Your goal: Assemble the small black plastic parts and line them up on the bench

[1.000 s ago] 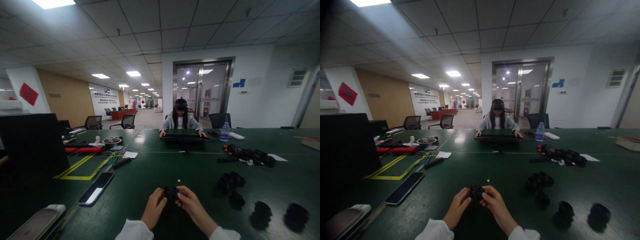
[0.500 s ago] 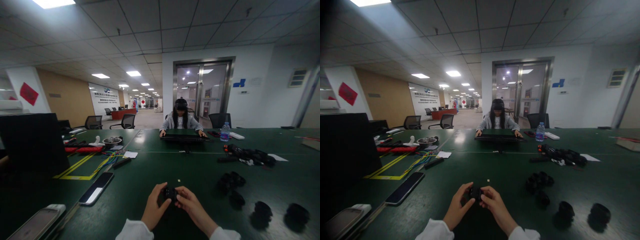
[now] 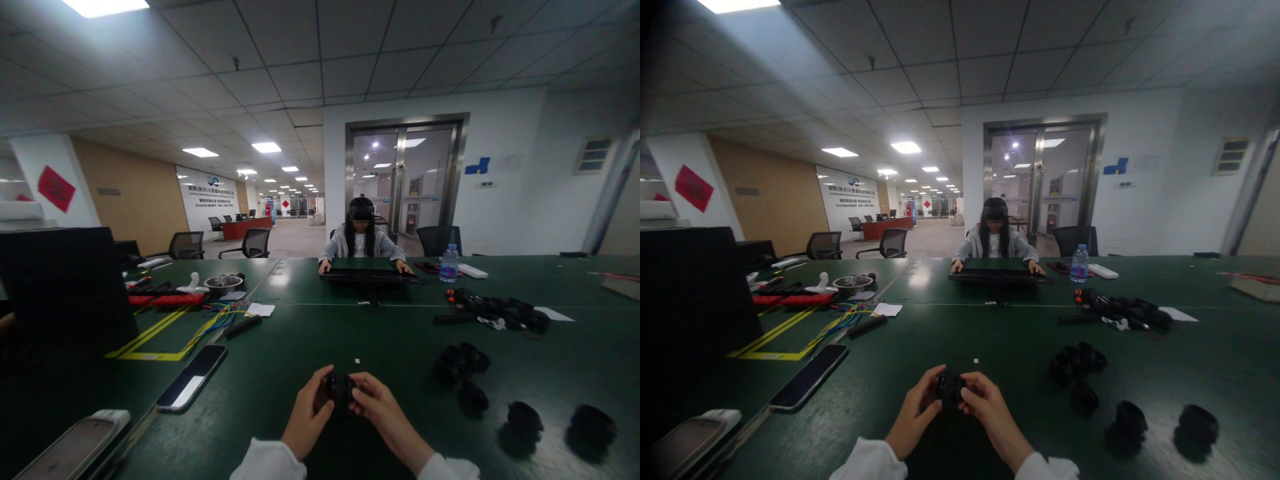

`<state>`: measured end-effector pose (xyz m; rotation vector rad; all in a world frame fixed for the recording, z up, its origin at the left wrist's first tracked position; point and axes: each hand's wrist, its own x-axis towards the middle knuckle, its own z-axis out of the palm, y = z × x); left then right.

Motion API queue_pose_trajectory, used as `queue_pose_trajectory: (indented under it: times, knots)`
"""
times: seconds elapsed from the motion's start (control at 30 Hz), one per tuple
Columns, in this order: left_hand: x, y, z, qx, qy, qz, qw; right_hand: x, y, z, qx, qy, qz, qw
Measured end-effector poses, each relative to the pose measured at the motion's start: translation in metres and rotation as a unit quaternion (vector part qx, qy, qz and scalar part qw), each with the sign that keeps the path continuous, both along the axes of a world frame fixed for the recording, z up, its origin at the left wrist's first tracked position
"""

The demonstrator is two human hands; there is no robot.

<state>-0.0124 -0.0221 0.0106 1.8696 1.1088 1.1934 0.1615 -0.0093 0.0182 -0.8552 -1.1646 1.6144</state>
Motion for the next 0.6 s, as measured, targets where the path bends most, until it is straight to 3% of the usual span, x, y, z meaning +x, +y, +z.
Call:
queue_pose_trajectory:
  times: [0.17, 0.4, 0.6]
  knots:
    - [0.0027, 0.0002, 0.0031, -0.007, 0.018, 0.014, 1.0, -0.0002, -0.0005, 0.0016, -0.007, 0.002, -0.01, 1.0]
    - [0.0063, -0.0012, 0.0088, -0.014, 0.052, 0.083, 0.995, 0.0, -0.0016, 0.0019, 0.033, -0.022, 0.016, 0.999]
    - [0.0065, -0.0007, 0.0041, -0.014, 0.036, 0.099, 0.994, 0.0002, -0.0041, 0.0047, 0.064, -0.066, 0.029, 0.995]
